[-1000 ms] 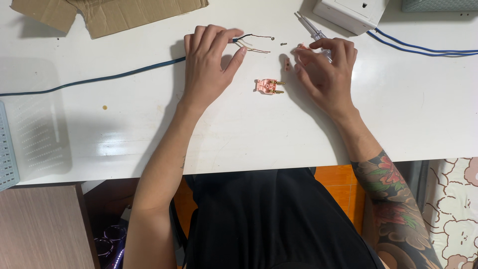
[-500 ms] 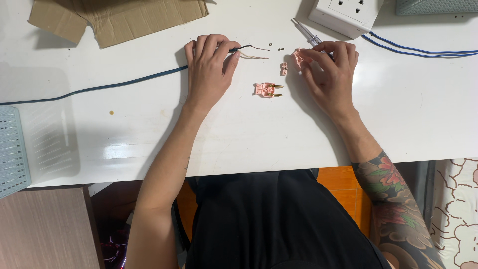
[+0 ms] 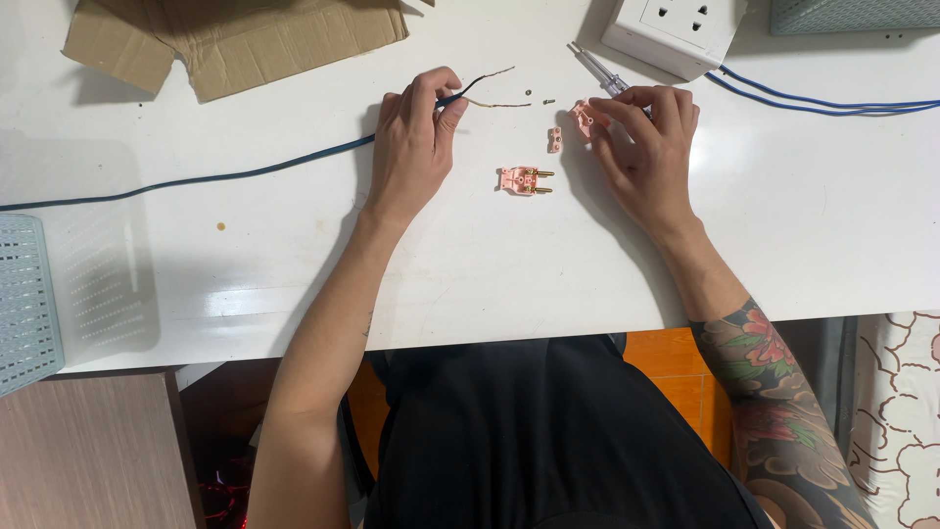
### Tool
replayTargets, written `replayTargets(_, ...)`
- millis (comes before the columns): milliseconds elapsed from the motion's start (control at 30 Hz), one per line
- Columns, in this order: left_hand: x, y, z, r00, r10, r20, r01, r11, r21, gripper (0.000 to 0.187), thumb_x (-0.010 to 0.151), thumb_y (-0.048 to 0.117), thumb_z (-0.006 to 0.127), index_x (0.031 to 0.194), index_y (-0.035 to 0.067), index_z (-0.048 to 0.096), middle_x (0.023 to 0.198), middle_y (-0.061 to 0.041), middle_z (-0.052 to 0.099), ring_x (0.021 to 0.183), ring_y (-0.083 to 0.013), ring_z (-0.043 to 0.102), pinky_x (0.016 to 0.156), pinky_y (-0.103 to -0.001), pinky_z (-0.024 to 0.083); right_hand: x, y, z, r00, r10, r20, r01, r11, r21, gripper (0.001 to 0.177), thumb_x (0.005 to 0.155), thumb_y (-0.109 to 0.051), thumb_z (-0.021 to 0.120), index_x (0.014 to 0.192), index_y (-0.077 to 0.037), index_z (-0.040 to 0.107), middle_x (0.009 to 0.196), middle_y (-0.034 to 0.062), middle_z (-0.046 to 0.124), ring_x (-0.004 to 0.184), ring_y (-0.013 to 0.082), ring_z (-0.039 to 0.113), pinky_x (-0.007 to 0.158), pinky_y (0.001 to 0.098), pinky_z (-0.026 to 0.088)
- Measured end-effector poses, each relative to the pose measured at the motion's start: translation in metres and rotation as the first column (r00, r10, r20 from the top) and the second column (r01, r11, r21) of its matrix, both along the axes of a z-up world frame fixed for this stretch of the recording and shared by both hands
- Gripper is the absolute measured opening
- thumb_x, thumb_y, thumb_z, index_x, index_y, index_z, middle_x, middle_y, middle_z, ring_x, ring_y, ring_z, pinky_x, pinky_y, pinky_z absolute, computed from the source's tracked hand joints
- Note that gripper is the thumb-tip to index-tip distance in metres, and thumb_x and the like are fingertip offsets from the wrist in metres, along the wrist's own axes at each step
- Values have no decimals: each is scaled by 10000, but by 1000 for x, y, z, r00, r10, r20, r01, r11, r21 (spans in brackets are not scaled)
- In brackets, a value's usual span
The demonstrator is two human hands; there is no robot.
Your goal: The person wires an electrical plug by unscrewing the housing, preparing the wire ends, and securing the wires into the internal terminals with a screwdriver.
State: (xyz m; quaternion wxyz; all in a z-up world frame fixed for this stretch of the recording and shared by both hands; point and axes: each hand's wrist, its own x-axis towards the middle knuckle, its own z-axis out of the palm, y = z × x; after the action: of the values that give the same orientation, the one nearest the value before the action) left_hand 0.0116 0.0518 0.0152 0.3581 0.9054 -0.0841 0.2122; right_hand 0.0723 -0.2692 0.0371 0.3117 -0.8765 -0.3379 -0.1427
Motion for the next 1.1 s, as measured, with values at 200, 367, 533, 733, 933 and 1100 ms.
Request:
replayTargets(200,0,-1,13,999,-4,41,-1,994,105,88,1237,126,532,1218,141,616,1171,31,663,913,-186,588,912,-375,385,-2,2,4,994,106,7,-107,993,43,91,1197,-77,814,1283,-85,842,1248,100,663,1147,325,549,1014,480,341)
replayTargets(367,-1,-2,13,999,32,42,-38,989,140,88,1135,89,658,1152,170,689,1118,47,678,1052,-212,597,948,-382,400,-7,6,2,958,271,92,-266,962,-66,98,1177,-218,807,1203,-126,828,1239,73,690,1117,309,561,1037,469,353)
replayTargets(533,-2,-4,17,994,53,98,-64,992,113,83,1108,166,767,1171,209,800,1361,-20,712,1234,-265,624,1018,-439,440,-11,13,1,934,299,196,-269,949,-164,119,1155,-286,895,1190,-183,848,1229,13,720,1070,268,593,1023,447,390)
replayTargets(733,-10,-24,14,939,-329,101,321,943,93,439,1004,492,946,1300,206,796,1190,-24,701,1134,-269,610,933,-446,433,-10,17,-11,944,267,195,-258,964,-71,151,1067,-220,955,1153,-143,859,1151,57,728,994,270,585,1029,483,448)
replayTargets(933,-11,-32,2,923,-379,68,365,917,160,414,1011,474,930,1267,172,808,1041,5,720,1074,-238,635,915,-431,438,-6,9,-24,947,260,188,-252,966,-65,140,1076,-206,953,1165,-136,871,1105,59,711,957,269,569,999,488,462)
replayTargets(1100,-11,-32,6,939,-337,71,326,936,134,466,1000,583,921,1276,224,812,1042,45,710,1078,-208,623,927,-424,432,-6,4,-25,954,264,142,-269,963,18,138,1111,-246,915,1143,-119,872,1069,71,696,944,285,576,1000,495,459)
